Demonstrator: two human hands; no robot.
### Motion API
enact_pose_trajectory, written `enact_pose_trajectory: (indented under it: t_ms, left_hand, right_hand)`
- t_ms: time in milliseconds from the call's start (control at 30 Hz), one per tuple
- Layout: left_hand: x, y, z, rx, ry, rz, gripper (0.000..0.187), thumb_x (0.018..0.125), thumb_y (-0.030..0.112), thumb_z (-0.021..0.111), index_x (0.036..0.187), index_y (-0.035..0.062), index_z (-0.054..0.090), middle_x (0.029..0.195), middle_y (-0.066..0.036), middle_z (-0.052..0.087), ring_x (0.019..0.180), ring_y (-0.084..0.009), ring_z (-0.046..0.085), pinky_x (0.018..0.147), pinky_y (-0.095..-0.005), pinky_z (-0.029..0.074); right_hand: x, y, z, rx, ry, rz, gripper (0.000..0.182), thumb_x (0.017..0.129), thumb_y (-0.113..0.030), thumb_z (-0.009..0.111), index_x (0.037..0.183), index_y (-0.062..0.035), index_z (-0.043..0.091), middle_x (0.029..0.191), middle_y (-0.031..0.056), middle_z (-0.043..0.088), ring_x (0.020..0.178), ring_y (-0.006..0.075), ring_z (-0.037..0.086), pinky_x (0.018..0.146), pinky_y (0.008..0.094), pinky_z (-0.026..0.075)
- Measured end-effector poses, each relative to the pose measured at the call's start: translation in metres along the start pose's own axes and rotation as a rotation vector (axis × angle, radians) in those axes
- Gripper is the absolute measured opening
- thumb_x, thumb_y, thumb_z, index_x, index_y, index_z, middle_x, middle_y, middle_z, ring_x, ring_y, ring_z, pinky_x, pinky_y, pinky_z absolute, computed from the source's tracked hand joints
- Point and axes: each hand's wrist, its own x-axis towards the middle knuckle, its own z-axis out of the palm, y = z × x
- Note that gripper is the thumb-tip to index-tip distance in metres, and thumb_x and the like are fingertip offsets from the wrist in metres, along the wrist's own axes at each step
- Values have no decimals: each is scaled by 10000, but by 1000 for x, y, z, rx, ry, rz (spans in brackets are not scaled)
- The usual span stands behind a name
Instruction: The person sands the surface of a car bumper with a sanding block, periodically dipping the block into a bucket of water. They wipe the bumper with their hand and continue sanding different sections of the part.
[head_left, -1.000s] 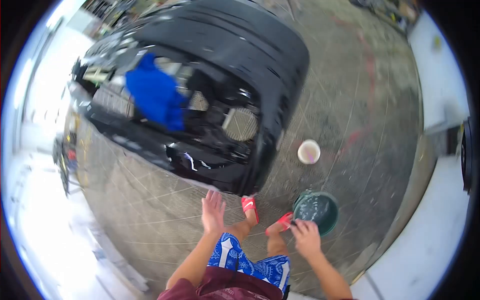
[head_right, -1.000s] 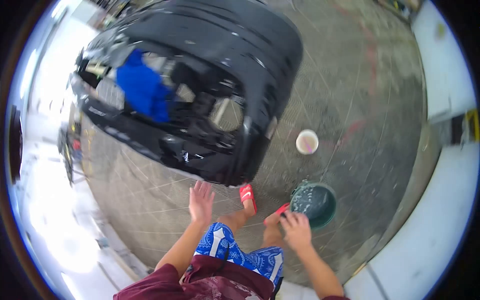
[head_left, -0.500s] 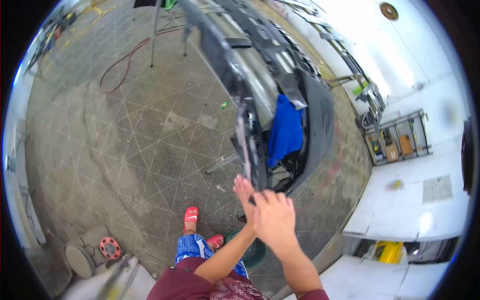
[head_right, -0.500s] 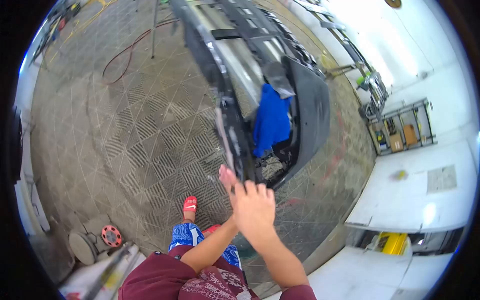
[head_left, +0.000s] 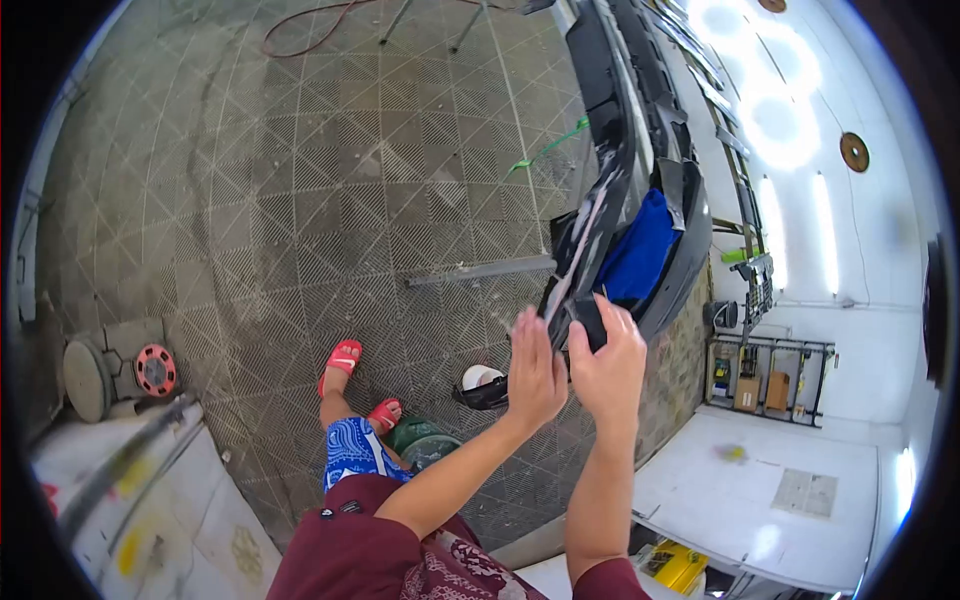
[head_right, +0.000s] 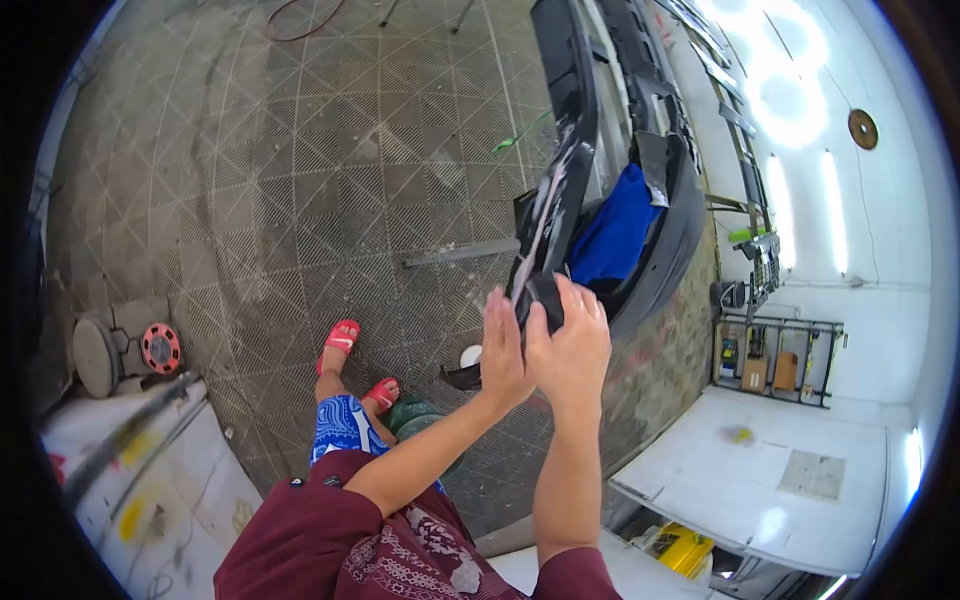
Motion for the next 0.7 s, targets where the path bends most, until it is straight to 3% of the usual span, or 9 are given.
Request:
enact_pose_trajectory:
  t_ms: [100, 233, 400, 533, 633, 700]
  left_hand:
    - [-69, -11, -11, 25, -73, -94, 840, 970, 20, 595, 1671, -94, 145, 1688, -386, 253, 1569, -574, 266, 1288, -613, 221]
    - [-85, -5, -22, 11, -87, -92, 816, 969, 49, 588, 1641, -146, 167, 1683, -404, 239, 1573, -579, 247, 1286, -612, 230]
    - [24, 28, -1, -5, 109, 107, 777, 974, 84, 604, 1621, -153, 245, 1676, -406, 259, 1571, -582, 245, 1295, -597, 213]
    - [144, 53, 12, 8, 220, 235, 766, 986, 179, 615, 1594, -160, 295, 1663, -409, 282, 1564, -561, 276, 1306, -578, 215]
    - [199, 46, 15, -61, 239, 160, 734, 1007, 198, 590, 1603, -129, 312, 1678, -370, 300, 1578, -523, 280, 1319, -539, 210]
    - [206, 36, 7, -188, 56, 116, 696, 1041, 186, 556, 1631, -83, 302, 1707, -317, 290, 1594, -488, 270, 1326, -504, 206]
  right_hand:
    - [-47, 36, 21, 148, 47, 32, 414, 917, -139, 728, 1273, 67, 684, 1174, 230, 732, 1080, 416, 707, 954, 463, 558]
    - [-109, 82, 27, 226, 79, 170, 400, 920, -107, 750, 1265, 82, 677, 1136, 244, 744, 1029, 380, 741, 929, 427, 570]
    - [-171, 120, 16, 204, -55, 379, 418, 919, -133, 762, 1279, 61, 675, 1137, 248, 749, 1021, 369, 748, 933, 421, 566]
    - [-214, 139, 15, 138, -132, 360, 460, 915, -176, 778, 1293, 65, 675, 1179, 262, 750, 1091, 406, 742, 980, 443, 559]
    - [-233, 144, 18, 157, -190, 355, 485, 910, -196, 790, 1302, 67, 675, 1227, 272, 737, 1134, 427, 725, 1006, 452, 551]
    - [-247, 155, 27, 171, -200, 336, 496, 907, -204, 800, 1305, 63, 673, 1227, 276, 734, 1127, 446, 718, 996, 468, 556]
